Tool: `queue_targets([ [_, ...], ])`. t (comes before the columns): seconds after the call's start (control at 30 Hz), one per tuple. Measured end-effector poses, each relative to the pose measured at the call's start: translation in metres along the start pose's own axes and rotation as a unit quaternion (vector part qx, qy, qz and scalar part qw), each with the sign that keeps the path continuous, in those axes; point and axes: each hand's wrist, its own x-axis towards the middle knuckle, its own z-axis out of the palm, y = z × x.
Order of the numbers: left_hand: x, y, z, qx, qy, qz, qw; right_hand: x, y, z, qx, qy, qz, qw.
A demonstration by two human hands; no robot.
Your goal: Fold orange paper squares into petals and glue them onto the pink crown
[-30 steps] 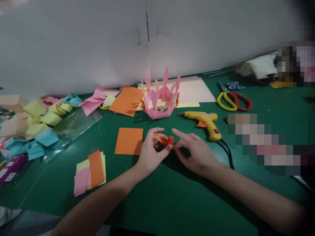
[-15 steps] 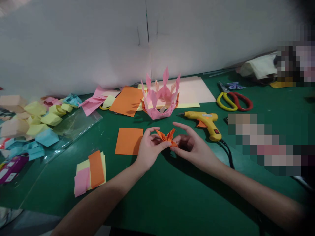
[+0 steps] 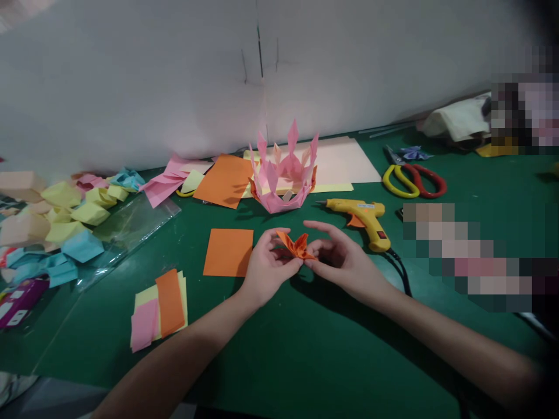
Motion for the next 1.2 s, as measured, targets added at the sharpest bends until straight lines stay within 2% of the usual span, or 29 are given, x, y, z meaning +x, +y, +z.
queue_targets([
  [0.37,-0.0017,0.0027,0.0025,-0.029,0.012,-0.045,0.999,-0.0038,-0.0047,0.0036,-0.04,0.022,-0.098,0.994],
  [0.47,-0.0007,0.0027,0.0015,-0.055,0.012,-0.075,0.996,-0.0028,-0.0053,0.0031,-0.032,0.018,-0.085,0.996],
  [0.63,0.0011,0.0037,-0.0006,-0.079,0.003,-0.105,0.991,-0.0002,-0.0055,0.0026,-0.025,0.051,-0.055,0.997],
  [0.87,0.0023,0.0032,-0.0018,-0.083,-0.027,-0.109,0.99,0.0045,-0.003,-0.0021,0.027,0.015,0.002,1.0],
  [0.97,0.0015,0.001,-0.0024,-0.054,-0.004,-0.081,0.995,0.0057,-0.0024,-0.0031,0.041,0.015,0.014,0.999],
  [1.07,-0.0006,-0.0003,-0.0024,0.002,0.034,0.003,0.999,0.0052,-0.002,-0.0015,0.033,0.033,0.001,0.999],
  [1.13,-0.0022,0.0001,-0.0019,0.062,0.037,0.064,0.995,0.0039,-0.0018,0.0002,0.024,0.051,-0.017,0.998],
  [1.2,-0.0033,0.001,-0.0014,0.107,0.03,0.097,0.989,0.0019,-0.0016,0.0015,0.007,0.062,-0.037,0.997],
])
